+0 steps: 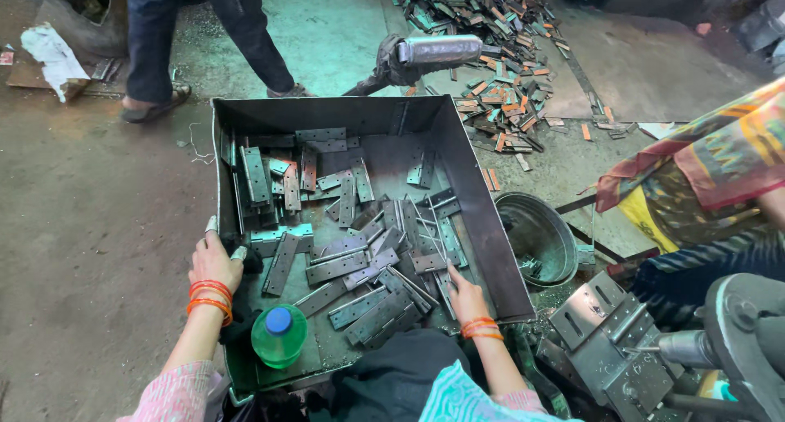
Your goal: The person sits on the floor and repeatedly picks up rectangular metal pieces from a bin, places them into a press machine, and operates the lever to process them. The person handles the metal pieces one at a time and returns them to the bin after processing.
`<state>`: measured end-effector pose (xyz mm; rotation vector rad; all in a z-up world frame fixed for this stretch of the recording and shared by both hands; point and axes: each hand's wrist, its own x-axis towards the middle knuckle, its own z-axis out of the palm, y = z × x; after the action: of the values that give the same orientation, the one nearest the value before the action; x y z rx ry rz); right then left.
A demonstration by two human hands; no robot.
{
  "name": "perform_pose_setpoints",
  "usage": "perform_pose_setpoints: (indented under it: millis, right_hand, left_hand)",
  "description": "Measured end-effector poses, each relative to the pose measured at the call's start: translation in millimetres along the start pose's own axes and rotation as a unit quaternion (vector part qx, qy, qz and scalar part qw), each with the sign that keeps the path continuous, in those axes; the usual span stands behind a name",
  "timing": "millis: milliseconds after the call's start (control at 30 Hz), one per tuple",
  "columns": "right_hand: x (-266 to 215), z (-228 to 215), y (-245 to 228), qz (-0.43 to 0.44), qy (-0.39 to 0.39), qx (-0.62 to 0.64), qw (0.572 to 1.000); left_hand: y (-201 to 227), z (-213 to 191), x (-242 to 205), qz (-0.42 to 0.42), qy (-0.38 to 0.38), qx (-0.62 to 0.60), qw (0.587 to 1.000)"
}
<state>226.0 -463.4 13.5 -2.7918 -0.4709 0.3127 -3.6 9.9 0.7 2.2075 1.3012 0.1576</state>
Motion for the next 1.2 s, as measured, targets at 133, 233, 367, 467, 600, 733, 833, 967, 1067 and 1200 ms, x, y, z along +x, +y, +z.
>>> perform_pose_setpoints:
  millis: [133, 233, 367, 467, 600, 733, 833, 967, 1067, 1200]
  right_hand:
    - [-48.5, -38.1, 24.2, -0.068, 0.075, 0.093, 0.991]
    - [-78.8, -73.7, 18.4, 0.056, 0.029, -0.025, 0.998]
    - [-77.7, -112.5, -20.8, 0.095, 0.085, -0.038, 0.991]
    - [-40.5, -113.8, -46.1, 0.048, 0.139, -0.001, 0.989]
    - [65.6, -89.3, -66.3, -0.033, 0.184, 0.068, 0.980]
    - [160.2, -54.5, -71.3, 0.127, -0.015, 0.513, 0.849]
    - [213.1, -22.1, -74.5, 0.163, -0.084, 0.693, 0.698]
    - [270.1, 17.6, -92.2, 0.181, -0.116, 0.824, 0.525]
    - [297.6, 33.3, -117.0, 0.189, -0.131, 0.856, 0.464]
    - [283.1, 37.1, -131.3, 0.220, -0.077, 0.760, 0.607]
  left_hand:
    - [-2.3, 0.5, 0.2, 0.015, 0.007, -0.016, 1.000]
    - [-3.2, 1.8, -4.3, 0.026, 0.015, -0.031, 0.999]
    - [0.9, -3.8, -3.0, 0.024, 0.009, -0.016, 1.000]
    - [-1.1, -3.1, -4.9, 0.026, 0.013, -0.016, 0.999]
    - [-2.2, 0.9, -1.9, 0.029, 0.014, -0.018, 0.999]
    - [-5.3, 2.5, -1.3, 0.022, 0.011, -0.018, 1.000]
    - [-4.5, 2.8, -0.6, 0.017, 0.001, -0.029, 0.999]
    - [-2.7, 0.8, -2.1, 0.016, 0.001, -0.041, 0.999]
    - [0.0, -2.0, -3.8, 0.016, 0.002, -0.044, 0.999]
    - [5.0, -4.7, -3.8, 0.011, -0.003, -0.050, 0.999]
